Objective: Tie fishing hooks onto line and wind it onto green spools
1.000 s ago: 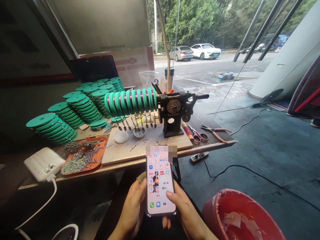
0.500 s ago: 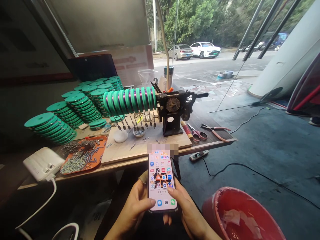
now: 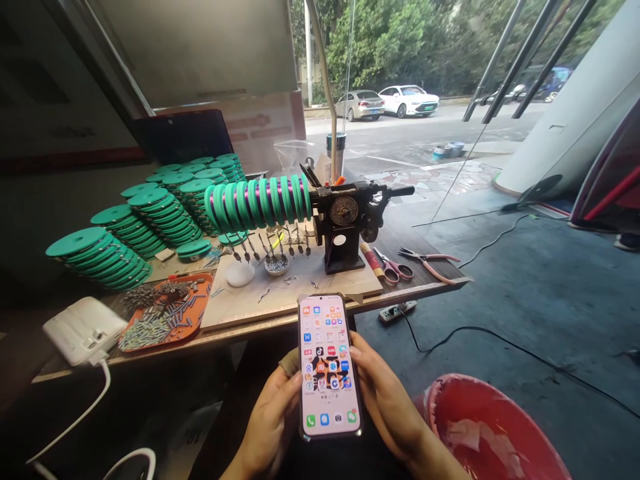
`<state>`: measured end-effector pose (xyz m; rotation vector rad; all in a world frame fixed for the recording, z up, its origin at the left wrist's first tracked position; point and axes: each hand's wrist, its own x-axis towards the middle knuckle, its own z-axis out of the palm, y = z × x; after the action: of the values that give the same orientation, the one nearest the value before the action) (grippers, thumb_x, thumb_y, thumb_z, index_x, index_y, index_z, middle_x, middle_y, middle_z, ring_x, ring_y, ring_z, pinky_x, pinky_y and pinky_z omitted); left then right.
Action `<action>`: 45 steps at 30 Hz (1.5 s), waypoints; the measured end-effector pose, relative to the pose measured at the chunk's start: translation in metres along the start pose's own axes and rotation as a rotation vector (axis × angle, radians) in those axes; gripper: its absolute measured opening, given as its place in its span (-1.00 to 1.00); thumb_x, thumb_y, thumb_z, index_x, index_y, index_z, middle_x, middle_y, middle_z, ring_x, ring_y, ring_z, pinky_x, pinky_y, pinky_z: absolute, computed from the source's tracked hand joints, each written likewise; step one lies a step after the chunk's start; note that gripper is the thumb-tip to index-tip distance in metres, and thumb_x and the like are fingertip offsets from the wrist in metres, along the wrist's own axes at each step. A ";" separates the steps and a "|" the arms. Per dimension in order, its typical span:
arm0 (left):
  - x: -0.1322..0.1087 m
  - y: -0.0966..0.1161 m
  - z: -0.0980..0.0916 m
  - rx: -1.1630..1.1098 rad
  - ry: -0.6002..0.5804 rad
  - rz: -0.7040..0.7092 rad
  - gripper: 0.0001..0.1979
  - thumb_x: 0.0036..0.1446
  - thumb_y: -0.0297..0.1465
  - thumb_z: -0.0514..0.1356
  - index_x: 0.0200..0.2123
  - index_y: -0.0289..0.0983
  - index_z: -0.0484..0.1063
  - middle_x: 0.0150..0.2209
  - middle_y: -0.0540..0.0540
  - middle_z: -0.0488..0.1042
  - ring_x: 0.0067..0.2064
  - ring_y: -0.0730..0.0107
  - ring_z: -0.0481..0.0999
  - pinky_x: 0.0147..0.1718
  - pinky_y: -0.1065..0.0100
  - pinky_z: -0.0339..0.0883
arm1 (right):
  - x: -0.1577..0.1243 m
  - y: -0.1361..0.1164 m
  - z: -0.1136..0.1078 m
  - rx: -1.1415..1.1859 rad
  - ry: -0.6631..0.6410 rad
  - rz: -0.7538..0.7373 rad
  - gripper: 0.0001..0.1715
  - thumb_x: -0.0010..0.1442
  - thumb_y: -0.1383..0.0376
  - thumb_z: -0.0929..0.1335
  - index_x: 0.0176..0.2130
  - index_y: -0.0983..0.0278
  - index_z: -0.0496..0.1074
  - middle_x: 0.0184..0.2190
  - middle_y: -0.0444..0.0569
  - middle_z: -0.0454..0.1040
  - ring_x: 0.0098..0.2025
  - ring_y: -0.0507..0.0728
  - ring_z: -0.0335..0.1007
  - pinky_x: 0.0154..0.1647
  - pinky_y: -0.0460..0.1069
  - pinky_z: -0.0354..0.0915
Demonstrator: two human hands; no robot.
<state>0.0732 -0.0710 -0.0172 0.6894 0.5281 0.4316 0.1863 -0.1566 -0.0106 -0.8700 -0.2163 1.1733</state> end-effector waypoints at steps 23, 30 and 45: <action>0.000 -0.003 -0.004 0.049 -0.161 -0.020 -0.69 0.09 -0.38 0.15 -0.06 -0.21 0.41 0.01 -0.16 0.41 0.07 0.09 0.32 0.07 0.13 0.08 | 0.013 -0.011 0.007 -0.040 0.144 -0.032 -0.64 0.00 0.32 0.39 -0.14 0.28 0.41 -0.32 -0.03 0.54 -0.26 0.16 0.45 -0.32 -0.02 0.32; 0.000 -0.003 -0.003 0.067 -0.153 -0.009 -0.69 0.08 -0.38 0.16 -0.07 -0.20 0.42 0.02 -0.15 0.40 0.07 0.11 0.31 0.07 0.16 0.08 | 0.016 -0.010 0.005 -0.060 0.142 -0.038 -0.69 0.02 0.29 0.39 -0.17 0.28 0.40 -0.35 -0.05 0.54 -0.36 0.09 0.46 -0.38 -0.06 0.31; -0.001 -0.004 0.001 -0.019 -0.101 -0.025 -0.72 0.07 -0.43 0.14 -0.11 -0.27 0.43 -0.15 -0.19 0.51 -0.09 0.12 0.45 -0.07 0.17 0.22 | 0.009 -0.014 0.004 -0.072 0.037 0.015 -0.58 -0.08 0.40 0.41 -0.15 0.26 0.34 -0.31 -0.04 0.53 -0.34 0.13 0.46 -0.36 -0.02 0.31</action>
<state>0.0740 -0.0747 -0.0185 0.6823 0.4360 0.3759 0.1978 -0.1489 -0.0010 -0.9571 -0.2232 1.1686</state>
